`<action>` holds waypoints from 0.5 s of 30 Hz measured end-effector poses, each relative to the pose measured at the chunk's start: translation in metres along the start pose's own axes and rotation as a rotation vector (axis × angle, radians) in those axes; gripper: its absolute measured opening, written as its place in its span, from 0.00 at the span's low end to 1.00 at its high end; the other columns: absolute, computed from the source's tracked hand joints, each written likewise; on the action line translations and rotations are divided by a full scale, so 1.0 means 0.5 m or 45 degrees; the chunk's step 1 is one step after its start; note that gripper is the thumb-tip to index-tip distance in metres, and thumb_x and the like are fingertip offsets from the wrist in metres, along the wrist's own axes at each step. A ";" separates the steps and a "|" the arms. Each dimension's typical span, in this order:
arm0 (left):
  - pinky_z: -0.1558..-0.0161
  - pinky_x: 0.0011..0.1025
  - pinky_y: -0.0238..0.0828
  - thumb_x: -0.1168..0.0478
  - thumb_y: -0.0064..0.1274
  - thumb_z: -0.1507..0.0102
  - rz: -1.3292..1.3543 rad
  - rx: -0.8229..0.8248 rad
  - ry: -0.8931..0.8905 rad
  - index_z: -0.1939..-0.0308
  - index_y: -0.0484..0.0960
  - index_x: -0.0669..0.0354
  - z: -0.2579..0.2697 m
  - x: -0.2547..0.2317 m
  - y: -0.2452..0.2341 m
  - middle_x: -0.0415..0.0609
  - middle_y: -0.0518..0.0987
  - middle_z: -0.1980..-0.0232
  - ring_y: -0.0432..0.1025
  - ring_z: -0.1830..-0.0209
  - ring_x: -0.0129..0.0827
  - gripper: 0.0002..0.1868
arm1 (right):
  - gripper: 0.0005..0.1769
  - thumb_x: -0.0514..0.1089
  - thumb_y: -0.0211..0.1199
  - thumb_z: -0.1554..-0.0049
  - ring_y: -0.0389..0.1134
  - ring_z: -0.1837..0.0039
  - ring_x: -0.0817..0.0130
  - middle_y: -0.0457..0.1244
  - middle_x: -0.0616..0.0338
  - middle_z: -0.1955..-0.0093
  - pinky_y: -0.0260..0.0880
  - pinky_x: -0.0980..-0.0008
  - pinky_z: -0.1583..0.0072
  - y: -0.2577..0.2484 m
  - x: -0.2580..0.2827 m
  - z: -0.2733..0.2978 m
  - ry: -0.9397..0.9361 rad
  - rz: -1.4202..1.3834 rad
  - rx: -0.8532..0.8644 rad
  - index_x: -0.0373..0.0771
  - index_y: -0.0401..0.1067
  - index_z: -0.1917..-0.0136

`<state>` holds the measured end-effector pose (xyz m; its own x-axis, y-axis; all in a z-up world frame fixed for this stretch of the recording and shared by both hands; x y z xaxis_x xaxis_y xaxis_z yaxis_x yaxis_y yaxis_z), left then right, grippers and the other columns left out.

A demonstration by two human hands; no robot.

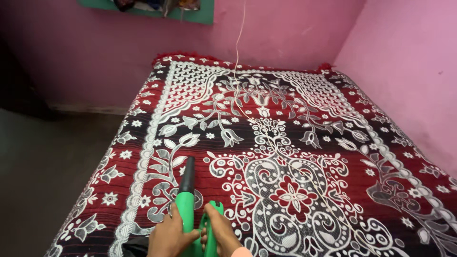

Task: The person uses a green handheld steam iron to press a patterned bedspread. They move the iron across the fabric, briefly unplug and replug the device, and continue ironing different sections of the bedspread.

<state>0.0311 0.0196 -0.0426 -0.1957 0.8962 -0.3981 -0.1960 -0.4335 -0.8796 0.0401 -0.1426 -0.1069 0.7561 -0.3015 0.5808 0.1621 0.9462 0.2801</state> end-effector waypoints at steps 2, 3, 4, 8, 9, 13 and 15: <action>0.43 0.47 0.76 0.28 0.65 0.53 0.003 0.006 -0.014 0.23 0.45 0.65 -0.004 -0.004 0.002 0.65 0.76 0.43 0.77 0.44 0.55 0.70 | 0.28 0.69 0.63 0.44 0.57 0.73 0.68 0.57 0.61 0.70 0.61 0.64 0.67 -0.004 0.003 -0.008 0.014 0.014 0.004 0.43 0.64 0.54; 0.43 0.47 0.76 0.28 0.65 0.54 0.002 0.015 -0.024 0.23 0.45 0.65 -0.001 -0.002 0.004 0.65 0.76 0.43 0.77 0.44 0.55 0.71 | 0.28 0.69 0.63 0.43 0.57 0.73 0.68 0.57 0.61 0.69 0.62 0.64 0.67 -0.006 -0.002 -0.010 0.028 0.019 0.006 0.43 0.64 0.54; 0.43 0.47 0.76 0.27 0.64 0.53 -0.007 0.017 -0.027 0.23 0.46 0.65 0.000 -0.002 0.005 0.65 0.77 0.43 0.77 0.44 0.55 0.70 | 0.28 0.69 0.63 0.44 0.57 0.73 0.68 0.57 0.61 0.70 0.61 0.64 0.67 -0.007 -0.003 -0.012 0.020 0.015 0.001 0.43 0.63 0.54; 0.44 0.47 0.77 0.25 0.63 0.53 -0.023 0.014 -0.026 0.23 0.46 0.66 0.000 -0.006 0.006 0.64 0.77 0.44 0.78 0.45 0.55 0.71 | 0.28 0.69 0.63 0.44 0.57 0.73 0.68 0.57 0.62 0.70 0.61 0.64 0.67 -0.008 -0.003 -0.012 0.034 -0.003 0.005 0.43 0.62 0.55; 0.44 0.47 0.77 0.24 0.63 0.54 -0.023 0.010 -0.024 0.23 0.46 0.67 -0.001 -0.006 0.006 0.64 0.77 0.43 0.78 0.45 0.55 0.72 | 0.28 0.69 0.62 0.44 0.56 0.73 0.68 0.57 0.62 0.71 0.61 0.64 0.67 -0.007 -0.003 -0.012 0.048 -0.007 0.013 0.43 0.62 0.55; 0.43 0.46 0.76 0.25 0.65 0.54 -0.010 0.035 -0.034 0.24 0.45 0.67 -0.012 0.001 0.011 0.66 0.76 0.43 0.77 0.45 0.56 0.73 | 0.26 0.68 0.63 0.44 0.56 0.73 0.69 0.56 0.63 0.71 0.61 0.65 0.67 -0.005 0.002 -0.017 0.047 0.039 -0.008 0.44 0.65 0.55; 0.44 0.46 0.76 0.25 0.65 0.54 -0.021 0.033 -0.028 0.24 0.45 0.67 -0.017 0.004 0.018 0.65 0.76 0.43 0.77 0.45 0.56 0.73 | 0.27 0.69 0.62 0.44 0.57 0.73 0.69 0.56 0.62 0.71 0.62 0.64 0.67 -0.009 -0.001 -0.021 0.049 0.049 -0.010 0.44 0.65 0.55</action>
<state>0.0371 0.0183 -0.0537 -0.2129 0.9012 -0.3774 -0.2245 -0.4210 -0.8788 0.0458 -0.1452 -0.1164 0.7856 -0.2602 0.5614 0.1372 0.9579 0.2520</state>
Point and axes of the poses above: each hand's wrist, its own z-axis away from the middle knuckle, its own y-axis out of the palm, x = y × z, the point moved 5 cm from there along -z, towards the middle knuckle
